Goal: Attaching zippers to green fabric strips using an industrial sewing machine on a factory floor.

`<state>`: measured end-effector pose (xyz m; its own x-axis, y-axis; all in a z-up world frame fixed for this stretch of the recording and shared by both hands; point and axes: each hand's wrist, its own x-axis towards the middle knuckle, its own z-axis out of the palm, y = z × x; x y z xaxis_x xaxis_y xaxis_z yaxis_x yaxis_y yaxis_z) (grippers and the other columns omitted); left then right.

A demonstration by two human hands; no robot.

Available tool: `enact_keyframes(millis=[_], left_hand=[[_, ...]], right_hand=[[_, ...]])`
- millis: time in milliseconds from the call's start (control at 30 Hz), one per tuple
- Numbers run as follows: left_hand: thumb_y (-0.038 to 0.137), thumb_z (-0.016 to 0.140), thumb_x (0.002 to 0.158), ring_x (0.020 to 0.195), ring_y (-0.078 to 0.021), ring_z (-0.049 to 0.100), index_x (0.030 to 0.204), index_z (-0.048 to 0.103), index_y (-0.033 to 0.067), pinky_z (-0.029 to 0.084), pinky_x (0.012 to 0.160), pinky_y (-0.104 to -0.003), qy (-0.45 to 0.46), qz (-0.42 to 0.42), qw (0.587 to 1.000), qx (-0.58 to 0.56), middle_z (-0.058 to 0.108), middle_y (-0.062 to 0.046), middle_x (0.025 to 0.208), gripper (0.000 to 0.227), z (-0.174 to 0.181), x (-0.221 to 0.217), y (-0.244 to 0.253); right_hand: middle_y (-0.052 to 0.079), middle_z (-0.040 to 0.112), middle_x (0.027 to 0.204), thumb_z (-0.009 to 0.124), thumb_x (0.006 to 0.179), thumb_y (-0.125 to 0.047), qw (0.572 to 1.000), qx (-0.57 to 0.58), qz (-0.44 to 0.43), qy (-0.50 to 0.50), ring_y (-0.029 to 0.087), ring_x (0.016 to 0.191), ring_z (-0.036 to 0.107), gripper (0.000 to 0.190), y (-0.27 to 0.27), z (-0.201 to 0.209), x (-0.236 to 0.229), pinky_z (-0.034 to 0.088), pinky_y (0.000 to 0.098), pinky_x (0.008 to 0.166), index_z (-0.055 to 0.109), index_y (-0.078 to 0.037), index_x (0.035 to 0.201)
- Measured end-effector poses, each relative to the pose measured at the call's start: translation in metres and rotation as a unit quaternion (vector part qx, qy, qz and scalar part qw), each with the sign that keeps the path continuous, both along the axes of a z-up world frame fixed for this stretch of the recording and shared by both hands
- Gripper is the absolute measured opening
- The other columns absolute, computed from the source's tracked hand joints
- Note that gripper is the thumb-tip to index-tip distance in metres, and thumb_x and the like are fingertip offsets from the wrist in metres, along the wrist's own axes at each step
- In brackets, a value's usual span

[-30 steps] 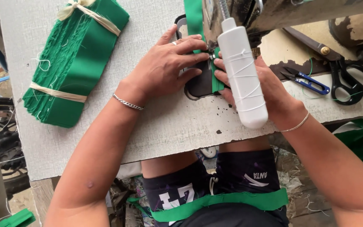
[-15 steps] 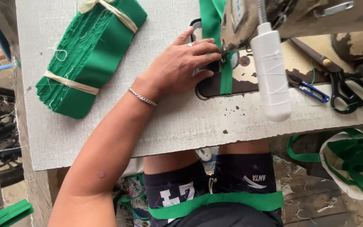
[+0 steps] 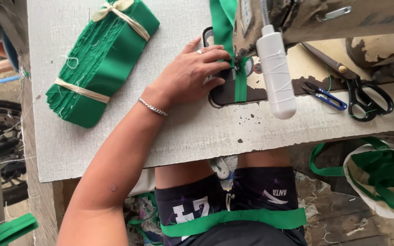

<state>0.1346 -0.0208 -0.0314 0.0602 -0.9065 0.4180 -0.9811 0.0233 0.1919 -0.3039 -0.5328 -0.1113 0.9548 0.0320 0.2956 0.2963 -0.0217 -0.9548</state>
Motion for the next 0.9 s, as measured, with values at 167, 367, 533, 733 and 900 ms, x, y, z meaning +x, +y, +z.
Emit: enact_keyframes(millis=[167, 367, 533, 733, 900], left_hand=[[0.053, 0.076, 0.089, 0.120, -0.0235, 0.057, 0.124, 0.066, 0.0212, 0.037, 0.099, -0.052, -0.032, 0.091, 0.995, -0.024, 0.059, 0.001, 0.124, 0.048, -0.007, -0.026, 0.002], [0.061, 0.078, 0.082, 0.102, -0.0249, 0.053, 0.118, 0.068, 0.0167, 0.034, 0.087, -0.046, -0.035, 0.101, 0.994, -0.011, 0.051, 0.001, 0.109, 0.058, -0.001, -0.046, -0.004], [0.059, 0.076, 0.082, 0.114, -0.0296, 0.050, 0.123, 0.070, 0.0077, 0.024, 0.108, -0.058, -0.029, 0.073, 0.997, -0.016, 0.052, -0.006, 0.110, 0.066, 0.009, -0.046, 0.001], [0.052, 0.083, 0.078, 0.112, -0.0265, 0.054, 0.125, 0.070, 0.0088, 0.039, 0.090, -0.042, 0.002, 0.097, 0.995, 0.008, 0.055, -0.005, 0.116, 0.065, 0.009, -0.050, 0.008], [0.042, 0.081, 0.082, 0.112, -0.0269, 0.054, 0.120, 0.072, 0.0084, 0.042, 0.084, -0.040, 0.001, 0.099, 0.994, 0.041, 0.056, -0.005, 0.123, 0.052, 0.017, -0.053, 0.010]], right_hand=[[0.013, 0.065, 0.094, 0.061, 0.087, -0.001, 0.972, -0.184, -0.073, -0.128, 0.035, 0.082, 0.060, 0.010, 0.163, 0.056, 0.138, 0.048, 0.0506, 0.080, 0.068, -0.001, 0.095], [0.019, 0.069, 0.101, 0.063, 0.086, 0.011, 0.873, -0.384, -0.171, -0.249, 0.040, 0.089, 0.063, 0.018, 0.251, 0.080, 0.201, 0.049, 0.0540, 0.088, 0.074, 0.005, 0.098], [0.018, 0.066, 0.091, 0.072, 0.094, -0.006, 0.836, -0.493, -0.171, -0.169, 0.038, 0.086, 0.061, 0.014, 0.317, 0.106, 0.240, 0.048, 0.0482, 0.077, 0.071, 0.003, 0.106], [0.012, 0.058, 0.105, 0.065, 0.099, -0.010, 0.816, -0.552, -0.130, -0.114, 0.034, 0.104, 0.061, 0.024, 0.334, 0.106, 0.260, 0.051, 0.0514, 0.092, 0.067, 0.001, 0.121], [0.009, 0.058, 0.105, 0.068, 0.100, -0.014, 0.800, -0.566, -0.131, -0.150, 0.029, 0.095, 0.059, 0.021, 0.329, 0.110, 0.261, 0.052, 0.0487, 0.086, 0.072, -0.001, 0.115]])
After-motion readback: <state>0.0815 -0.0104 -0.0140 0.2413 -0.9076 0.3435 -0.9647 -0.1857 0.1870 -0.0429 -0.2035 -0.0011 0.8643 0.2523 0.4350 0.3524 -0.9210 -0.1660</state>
